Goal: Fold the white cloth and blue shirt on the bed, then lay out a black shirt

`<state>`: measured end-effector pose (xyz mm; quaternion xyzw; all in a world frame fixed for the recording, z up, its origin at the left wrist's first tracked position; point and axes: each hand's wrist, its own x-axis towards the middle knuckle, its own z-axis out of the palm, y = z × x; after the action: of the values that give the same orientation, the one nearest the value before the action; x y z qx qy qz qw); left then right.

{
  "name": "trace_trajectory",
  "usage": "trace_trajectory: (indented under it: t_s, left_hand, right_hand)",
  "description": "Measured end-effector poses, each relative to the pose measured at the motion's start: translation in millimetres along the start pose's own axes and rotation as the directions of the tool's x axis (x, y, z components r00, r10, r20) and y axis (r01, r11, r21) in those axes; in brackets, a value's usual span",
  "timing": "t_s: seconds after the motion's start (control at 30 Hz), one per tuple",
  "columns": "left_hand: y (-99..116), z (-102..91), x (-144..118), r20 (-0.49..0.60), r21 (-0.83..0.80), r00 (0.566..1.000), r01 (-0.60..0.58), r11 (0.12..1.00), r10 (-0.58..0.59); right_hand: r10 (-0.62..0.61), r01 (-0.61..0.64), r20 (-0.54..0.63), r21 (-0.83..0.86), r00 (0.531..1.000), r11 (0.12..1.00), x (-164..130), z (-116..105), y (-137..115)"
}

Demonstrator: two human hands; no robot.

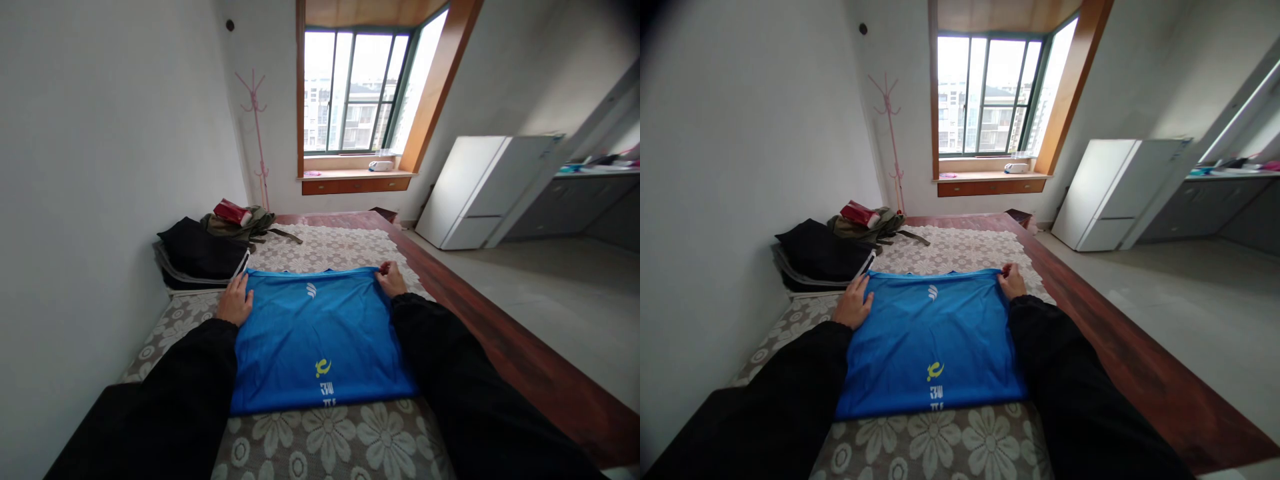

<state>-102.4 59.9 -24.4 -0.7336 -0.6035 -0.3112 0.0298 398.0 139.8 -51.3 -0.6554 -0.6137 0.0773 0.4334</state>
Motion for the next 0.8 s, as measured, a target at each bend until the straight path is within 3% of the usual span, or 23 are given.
trace_trajectory:
  t_s: [0.13,0.27,0.67,0.73,0.8]
  left_hand:
    - [-1,-1.3,-1,-0.055,0.013,0.998,0.022,1.000,-0.022]
    - [1,-2.7,-1,0.023,0.037,1.000,0.013,0.999,-0.014]
    - [11,-10.3,-2,0.022,0.088,0.999,0.046,0.995,-0.048]
    - [15,-13.1,-1,0.015,0.093,1.000,-0.003,0.996,0.002]
    - [18,-14.2,0,0.058,0.087,0.994,-0.095,0.992,0.090]
  right_hand:
    - [-0.075,0.075,0.064,0.001,0.995,0.997,-1,-2,-4]
    - [-0.134,0.136,0.131,-0.004,0.982,0.991,0,-5,-6]
    - [-0.091,0.117,0.133,-0.202,0.987,0.972,-5,-3,-13]
    - [-0.144,0.171,0.122,-0.253,0.982,0.952,-5,-7,-19]
    - [-0.263,0.314,0.209,-0.269,0.942,0.911,-4,-10,-26]
